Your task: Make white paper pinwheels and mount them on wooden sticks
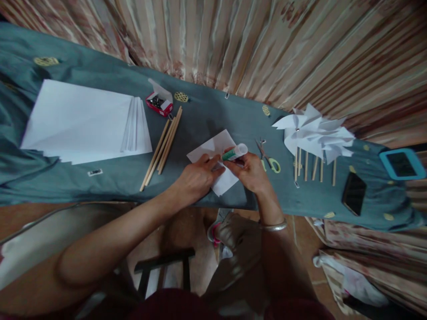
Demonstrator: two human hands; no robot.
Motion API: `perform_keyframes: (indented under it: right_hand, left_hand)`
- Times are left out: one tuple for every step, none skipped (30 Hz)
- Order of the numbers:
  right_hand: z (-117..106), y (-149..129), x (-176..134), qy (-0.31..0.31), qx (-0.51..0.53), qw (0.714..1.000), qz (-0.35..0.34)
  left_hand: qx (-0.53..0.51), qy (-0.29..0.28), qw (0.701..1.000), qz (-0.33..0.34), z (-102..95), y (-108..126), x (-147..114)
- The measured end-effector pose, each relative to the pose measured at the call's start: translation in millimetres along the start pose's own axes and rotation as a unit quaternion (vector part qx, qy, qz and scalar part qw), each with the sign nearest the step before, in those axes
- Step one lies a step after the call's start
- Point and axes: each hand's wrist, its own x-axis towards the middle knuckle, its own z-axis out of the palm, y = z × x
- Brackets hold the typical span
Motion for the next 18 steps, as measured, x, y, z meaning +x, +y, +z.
perform_keyframes:
  right_hand:
    - [-0.2,-1.2,0.3,0.001,-0.016,1.0,-0.001]
    - [-0.3,-2.6,0.3,0.003,-0.031,1.0,-0.001]
    - [-0.1,-4.0,0.2,0.005,-0.043,0.999,-0.002]
    - [0.1,-5.3,0.0,0.009,-0.055,0.998,-0.003]
    - [0.5,-6.6,-0.2,0.013,-0.067,0.998,-0.005]
    - [0.9,-7.8,-0.5,0.017,-0.079,0.997,-0.006]
    - [1.4,-8.8,-0.8,0.02,-0.091,0.996,-0.007]
    - [1.9,-9.8,-1.0,0.024,-0.101,0.995,-0.008]
    - [2.4,-10.5,-1.2,0.028,-0.109,0.994,-0.008]
    - [2.8,-11.2,-1.4,0.031,-0.116,0.993,-0.008]
    - [3.2,-11.7,-1.5,0.035,-0.12,0.992,-0.008]
    - [3.5,-12.1,-1.7,0.038,-0.123,0.992,-0.007]
    - [3.7,-12.4,-1.8,0.041,-0.124,0.991,-0.007]
    - [3.8,-12.7,-1.9,0.042,-0.124,0.991,-0.008]
    - [3.8,-12.8,-2.0,0.044,-0.123,0.991,-0.008]
    - [3.8,-12.9,-2.0,0.043,-0.122,0.992,-0.009]
    - [3.7,-13.0,-2.0,0.042,-0.122,0.992,-0.008]
    - [3.6,-12.9,-1.9,0.04,-0.123,0.992,-0.006]
  left_hand:
    - [-0.004,0.001,1.0,0.0,0.0,0.2,0.0]
    - [-0.007,0.0,1.0,0.0,-0.1,0.4,0.0]
    - [-0.009,0.0,1.0,0.0,-0.3,0.6,0.0]
    - [-0.009,-0.002,1.0,0.0,-0.5,0.7,0.0]
    - [-0.007,-0.004,1.0,-0.001,-0.6,0.8,0.0]
    - [-0.003,-0.007,1.0,-0.003,-0.5,0.8,0.1]
    - [0.001,-0.011,1.0,-0.005,-0.3,0.7,0.2]
    - [0.005,-0.012,1.0,-0.006,0.1,0.6,0.3]
    - [0.007,-0.01,1.0,-0.007,0.7,0.5,0.3]
    - [0.007,-0.006,1.0,-0.007,1.4,0.3,0.3]
    - [0.005,0.0,1.0,-0.005,2.1,0.1,0.3]
    - [0.001,0.006,1.0,-0.003,2.8,0.0,0.3]
    - [-0.003,0.011,1.0,-0.001,3.3,-0.1,0.2]
    - [-0.007,0.014,1.0,0.0,3.7,-0.1,0.1]
    - [-0.01,0.014,1.0,0.0,3.8,-0.1,0.0]
    - [-0.01,0.013,1.0,-0.001,3.7,0.0,-0.1]
    - [-0.009,0.011,1.0,-0.002,3.3,0.2,-0.1]
    - [-0.007,0.008,1.0,-0.004,2.8,0.4,-0.1]
